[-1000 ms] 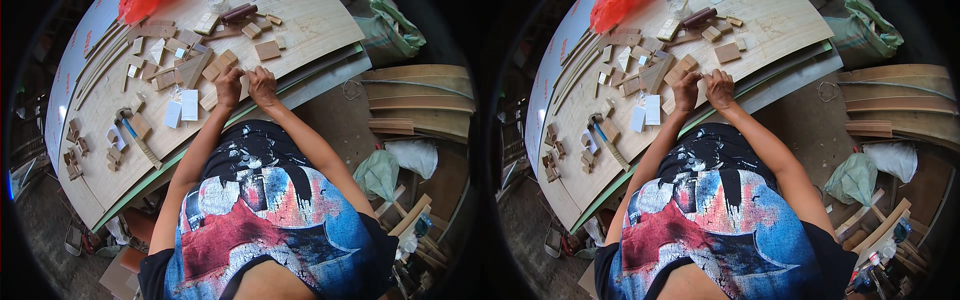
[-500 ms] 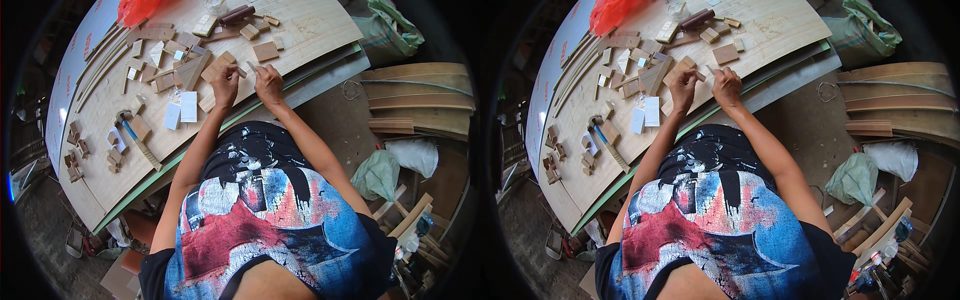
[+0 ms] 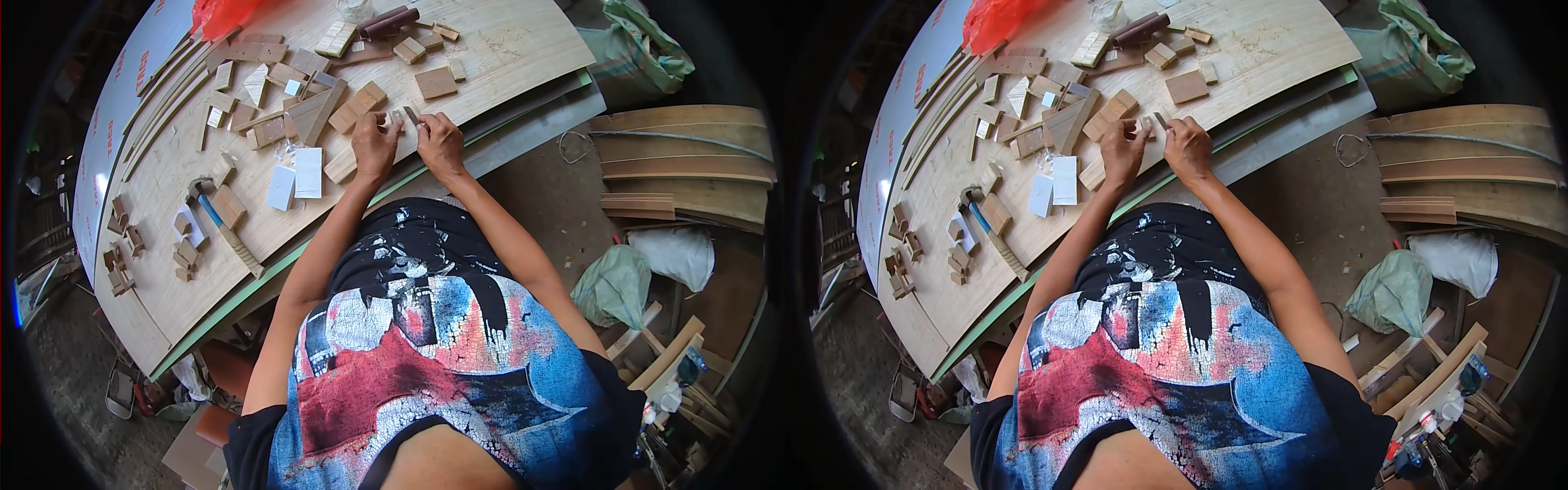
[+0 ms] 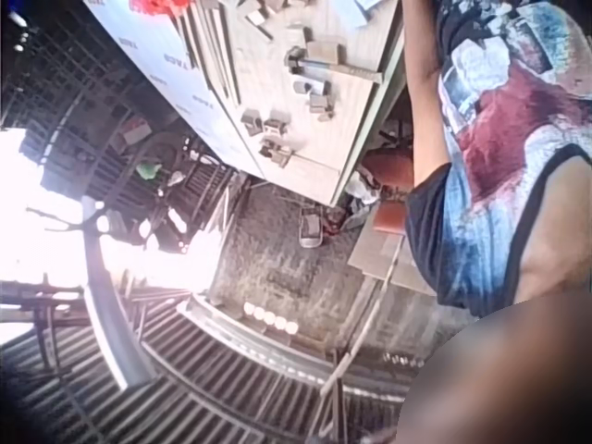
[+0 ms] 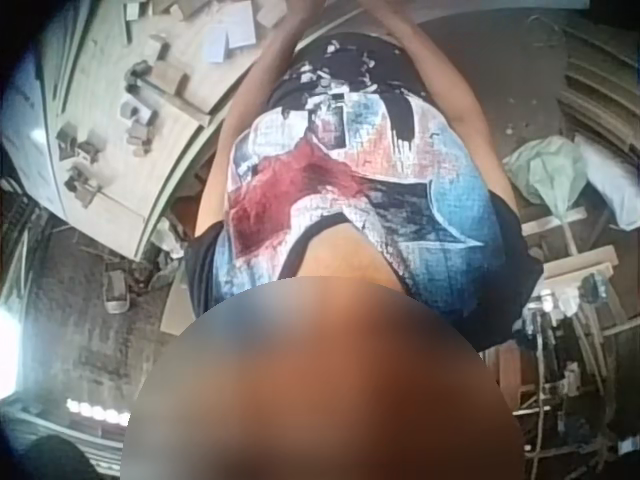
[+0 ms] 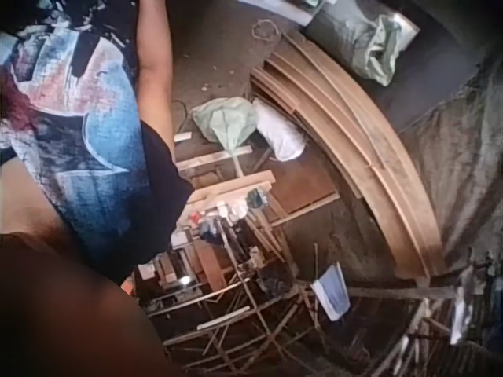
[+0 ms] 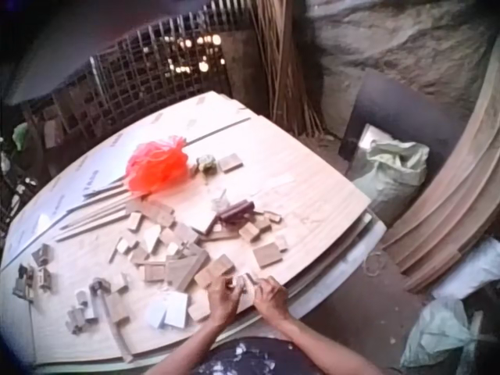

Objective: Assembling small wooden blocks using glue and a utility knife in a workshop setting.

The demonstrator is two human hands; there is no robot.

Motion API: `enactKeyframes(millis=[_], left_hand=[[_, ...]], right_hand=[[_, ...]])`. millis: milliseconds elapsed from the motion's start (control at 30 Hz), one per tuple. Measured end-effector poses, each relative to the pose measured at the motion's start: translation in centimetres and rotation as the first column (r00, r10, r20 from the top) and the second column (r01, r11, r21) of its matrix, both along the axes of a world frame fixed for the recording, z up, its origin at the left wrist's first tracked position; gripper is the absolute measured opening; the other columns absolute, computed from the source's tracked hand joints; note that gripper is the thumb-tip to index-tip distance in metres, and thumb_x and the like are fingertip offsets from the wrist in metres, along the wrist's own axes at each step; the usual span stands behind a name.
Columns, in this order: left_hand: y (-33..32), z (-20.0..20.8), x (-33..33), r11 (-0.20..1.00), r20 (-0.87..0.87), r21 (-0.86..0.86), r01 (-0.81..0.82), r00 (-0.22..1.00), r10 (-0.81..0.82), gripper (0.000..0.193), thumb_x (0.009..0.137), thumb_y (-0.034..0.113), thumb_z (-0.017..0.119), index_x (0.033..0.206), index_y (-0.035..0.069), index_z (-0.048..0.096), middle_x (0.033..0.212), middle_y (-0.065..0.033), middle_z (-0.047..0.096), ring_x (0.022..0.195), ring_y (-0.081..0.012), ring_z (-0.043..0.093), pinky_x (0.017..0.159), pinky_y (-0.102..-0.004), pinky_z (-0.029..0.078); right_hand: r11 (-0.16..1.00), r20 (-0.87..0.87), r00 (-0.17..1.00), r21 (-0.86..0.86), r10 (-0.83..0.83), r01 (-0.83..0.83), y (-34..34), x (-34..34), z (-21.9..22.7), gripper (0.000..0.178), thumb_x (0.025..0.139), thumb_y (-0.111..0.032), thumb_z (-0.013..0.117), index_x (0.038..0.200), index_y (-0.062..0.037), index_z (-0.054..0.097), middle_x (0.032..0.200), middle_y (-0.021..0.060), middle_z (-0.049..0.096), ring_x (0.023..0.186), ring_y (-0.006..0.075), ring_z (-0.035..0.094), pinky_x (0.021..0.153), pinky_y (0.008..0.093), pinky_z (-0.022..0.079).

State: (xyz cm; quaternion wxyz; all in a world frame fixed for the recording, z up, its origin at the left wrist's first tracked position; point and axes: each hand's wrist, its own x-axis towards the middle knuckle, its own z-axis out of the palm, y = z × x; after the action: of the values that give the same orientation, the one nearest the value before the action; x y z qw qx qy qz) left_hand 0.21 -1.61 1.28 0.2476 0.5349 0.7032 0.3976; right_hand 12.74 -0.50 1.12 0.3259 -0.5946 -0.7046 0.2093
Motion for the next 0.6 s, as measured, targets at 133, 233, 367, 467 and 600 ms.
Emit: enactKeyframes(millis=[133, 233, 367, 467, 600], left_hand=[[-0.09, 0.11, 0.36, 0.992, -0.2, -0.052, 0.118, 0.971, -0.127, 0.03, 0.065, 0.015, 0.067, 0.086, -0.001, 0.052, 0.08, -0.0146, 0.05, 0.075, -0.0302, 0.051, 0.064, -0.0363, 0.042], [0.03, -0.33, 0.46, 0.995, -0.218, -0.029, 0.096, 0.971, -0.1, 0.027, 0.065, 0.01, 0.064, 0.087, 0.0, 0.052, 0.082, -0.015, 0.05, 0.074, -0.0307, 0.051, 0.065, -0.0369, 0.042], [-0.01, -0.79, 0.31, 0.99, -0.327, 0.048, 0.134, 0.938, -0.111, 0.027, 0.065, 0.007, 0.061, 0.09, 0.0, 0.052, 0.084, -0.0161, 0.05, 0.076, -0.0318, 0.051, 0.065, -0.0374, 0.042], [0.16, -0.38, 0.39, 0.984, -0.348, 0.117, 0.137, 0.933, -0.088, 0.033, 0.065, 0.004, 0.058, 0.096, -0.002, 0.05, 0.085, -0.0169, 0.05, 0.076, -0.0323, 0.05, 0.066, -0.0377, 0.042], [0.14, 0.08, 0.32, 0.974, -0.206, 0.162, 0.158, 0.971, -0.124, 0.041, 0.065, 0.001, 0.054, 0.104, -0.005, 0.044, 0.083, -0.0174, 0.049, 0.075, -0.0317, 0.051, 0.067, -0.037, 0.042]], right_hand=[[1.0, 0.013, 1.0, -0.003, 0.008, -0.008, 0.08, -0.04, 0.11, 0.014, 0.07, -0.008, 0.055, 0.082, -0.0034, 0.06, 0.076, 0.0122, 0.056, 0.068, 0.0296, 0.056, 0.061, 0.036, 0.045], [1.0, 0.036, 0.999, -0.01, 0.008, -0.008, 0.06, -0.02, 0.04, 0.013, 0.07, -0.009, 0.055, 0.082, -0.0036, 0.06, 0.076, 0.0117, 0.056, 0.069, 0.0293, 0.055, 0.062, 0.0357, 0.045], [0.999, 0.056, 0.998, 0.042, 0.018, -0.02, 0.32, 0.15, 0.0, 0.009, 0.07, -0.009, 0.055, 0.078, -0.0046, 0.057, 0.075, 0.0118, 0.055, 0.07, 0.0294, 0.054, 0.062, 0.037, 0.044], [0.995, 0.076, 0.997, 0.093, 0.026, -0.033, 0.53, 0.12, 0.04, 0.006, 0.07, -0.009, 0.054, 0.075, -0.005, 0.055, 0.074, 0.0119, 0.053, 0.07, 0.0294, 0.053, 0.062, 0.038, 0.043], [0.983, 0.135, 0.989, 0.165, 0.059, -0.081, 0.79, -0.01, 0.12, 0.005, 0.072, -0.009, 0.053, 0.074, -0.005, 0.053, 0.073, 0.0111, 0.051, 0.068, 0.028, 0.052, 0.06, 0.0362, 0.043]])
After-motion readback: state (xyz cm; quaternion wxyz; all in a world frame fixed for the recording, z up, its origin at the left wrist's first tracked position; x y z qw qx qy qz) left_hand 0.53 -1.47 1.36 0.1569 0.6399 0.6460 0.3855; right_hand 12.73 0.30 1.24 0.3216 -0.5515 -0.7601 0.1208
